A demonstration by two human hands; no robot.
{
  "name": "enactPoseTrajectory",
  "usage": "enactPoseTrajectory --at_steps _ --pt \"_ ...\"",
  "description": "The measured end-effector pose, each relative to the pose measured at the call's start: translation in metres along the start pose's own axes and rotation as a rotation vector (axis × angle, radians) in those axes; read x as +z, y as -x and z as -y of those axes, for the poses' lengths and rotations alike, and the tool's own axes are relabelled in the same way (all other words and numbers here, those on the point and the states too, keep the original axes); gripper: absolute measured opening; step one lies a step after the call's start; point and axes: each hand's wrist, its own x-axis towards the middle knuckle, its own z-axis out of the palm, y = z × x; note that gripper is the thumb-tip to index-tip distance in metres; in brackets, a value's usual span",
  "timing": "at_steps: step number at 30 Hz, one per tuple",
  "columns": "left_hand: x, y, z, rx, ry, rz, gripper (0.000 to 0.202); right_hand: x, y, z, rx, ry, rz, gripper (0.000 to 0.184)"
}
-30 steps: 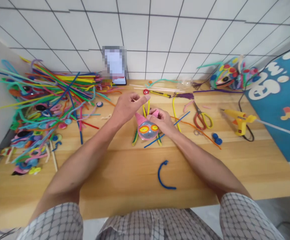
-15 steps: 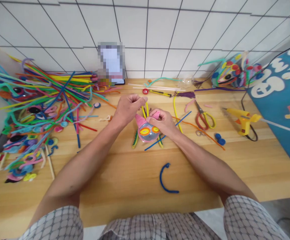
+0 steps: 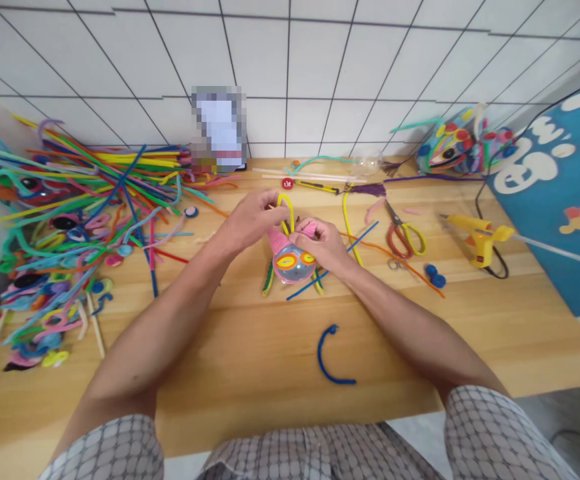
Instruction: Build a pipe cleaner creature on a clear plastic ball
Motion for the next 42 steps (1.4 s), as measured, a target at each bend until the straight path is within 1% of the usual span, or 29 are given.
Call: enactPoseTrajectory --at_steps 2,5,7,10,13,15,17,19,21,23,25,27,29,31,33,34,35,37,40,42 --pt "-0.001 -0.002 0.001 0.003 0.037 -0.091 0.01 0.0 -0.001 -0.001 -0.004 0.009 -0.002 0.033" --pt "-0.001 -0.006 0.002 0.046 0.119 -0.249 0.011 -0.001 -0.002 -0.002 -0.024 0.028 -0.011 0.032" --pt "-0.001 -0.008 0.004 0.042 0.179 -0.315 0.017 -0.001 -0.002 -0.003 -0.035 0.037 -0.013 0.033" --pt "-0.002 -0.01 0.007 0.026 0.245 -0.355 0.019 -0.001 -0.002 -0.003 -0.032 0.056 -0.007 0.036" --pt "-0.003 -0.013 0.012 0.055 0.257 -0.382 0.018 -0.004 -0.004 0.002 -0.038 0.045 -0.025 0.044" --pt "-0.005 -0.014 0.015 0.048 0.276 -0.404 0.024 -0.01 -0.006 0.009 -0.071 0.015 -0.053 0.052" --pt "-0.008 -0.013 0.017 0.013 0.315 -0.416 0.031 -0.019 -0.005 0.015 -0.11 -0.004 -0.085 0.06" --pt "-0.009 -0.008 0.02 -0.014 0.349 -0.431 0.036 -0.029 0.001 0.019 -0.133 0.001 -0.11 0.065" --pt "-0.009 0.003 0.023 -0.01 0.361 -0.461 0.038 -0.038 0.014 0.019 -0.138 0.023 -0.132 0.067" --pt "-0.005 0.02 0.027 0.004 0.347 -0.498 0.041 -0.044 0.032 0.013 -0.138 0.064 -0.167 0.067" --pt "0.003 0.042 0.033 0.005 0.302 -0.525 0.046 -0.045 0.052 0.003 -0.156 0.135 -0.199 0.067" --pt "0.016 0.064 0.043 0.023 0.235 -0.516 0.053 -0.043 0.069 -0.007 -0.194 0.223 -0.206 0.064" --pt "0.029 0.082 0.055 0.07 0.185 -0.452 0.064 -0.039 0.079 -0.016 -0.241 0.303 -0.193 0.061" --pt "0.042 0.094 0.067 0.105 0.147 -0.375 0.086 -0.037 0.083 -0.022 -0.285 0.357 -0.177 0.059" --pt "0.05 0.1 0.076 0.131 0.112 -0.298 0.108 -0.036 0.083 -0.027 -0.314 0.382 -0.164 0.058" --pt "0.053 0.101 0.079 0.145 0.1 -0.27 0.115 -0.036 0.083 -0.029 -0.321 0.385 -0.162 0.057" --pt "0.055 0.1 0.081 0.158 0.093 -0.25 0.118 -0.037 0.082 -0.031 -0.324 0.385 -0.163 0.057" --pt "0.057 0.098 0.082 0.18 0.096 -0.228 0.117 -0.038 0.082 -0.032 -0.321 0.377 -0.172 0.058" --pt "0.056 0.096 0.078 0.2 0.115 -0.188 0.11 -0.04 0.081 -0.03 -0.298 0.333 -0.204 0.064" --pt "0.056 0.095 0.075 0.216 0.127 -0.163 0.103 -0.042 0.076 -0.023 -0.255 0.277 -0.229 0.068"
